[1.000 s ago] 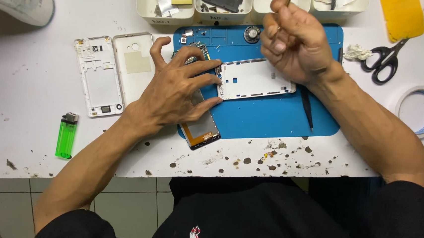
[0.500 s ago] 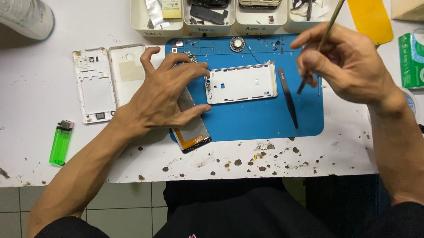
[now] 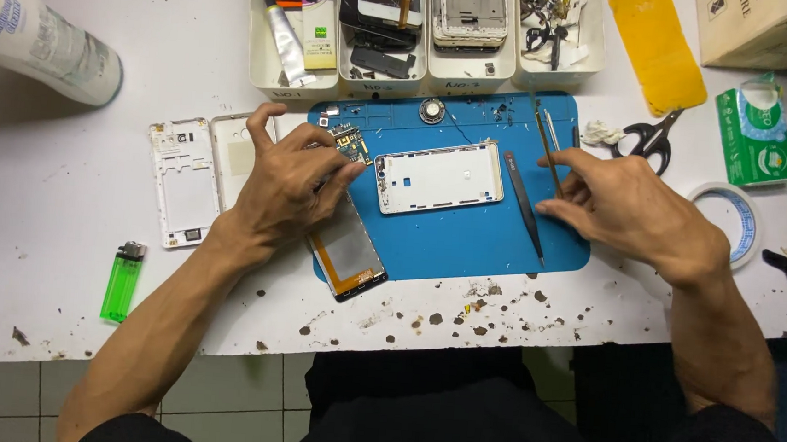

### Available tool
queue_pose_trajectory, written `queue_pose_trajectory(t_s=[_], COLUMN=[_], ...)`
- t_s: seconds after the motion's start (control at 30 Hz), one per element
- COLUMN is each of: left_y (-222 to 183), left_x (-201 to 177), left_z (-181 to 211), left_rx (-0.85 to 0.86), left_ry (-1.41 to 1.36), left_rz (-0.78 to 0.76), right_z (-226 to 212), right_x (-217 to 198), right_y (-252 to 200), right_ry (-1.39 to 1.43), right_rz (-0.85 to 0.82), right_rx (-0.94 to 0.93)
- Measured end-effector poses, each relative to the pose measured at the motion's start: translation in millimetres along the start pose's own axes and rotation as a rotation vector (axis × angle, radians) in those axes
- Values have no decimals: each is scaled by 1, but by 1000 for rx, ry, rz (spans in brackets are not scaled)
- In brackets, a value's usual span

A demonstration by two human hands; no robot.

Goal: Repairing a mobile phone by manipulating internal components with tweezers and hands

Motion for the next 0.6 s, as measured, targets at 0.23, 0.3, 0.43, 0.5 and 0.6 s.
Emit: queue_pose_trajectory(t_s=[0.23,0.3,0.43,0.5,0.6], left_y=[4,3,3,3,5], left_x=[-5,-5,-6,-5,-5], left_z=[2,2,5,5,7], left_rx=[23,26,1,-4,7], left_ry=[-9,8,-37,-15,7], left_rz=[10,0,10,-9,-1], right_z=[9,10,9,7,14], right_x=[8,8,8,8,12], right_y=[0,-1,-6,-8,-9], right_ry=[-63,-84,-81,-121,-114], right_rz=[-38,-40,-32,-34,-27], right_rx=[-16,-3,6,-10,-23])
Point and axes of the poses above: each hand's wrist, its own y-axis towards the middle knuckle, its own x-axis out of the palm, z = x × y, the point moved 2 cm from there along y, towards the middle knuckle, and after that the axes turned 3 degrees about -x, right-handed, at the moved point
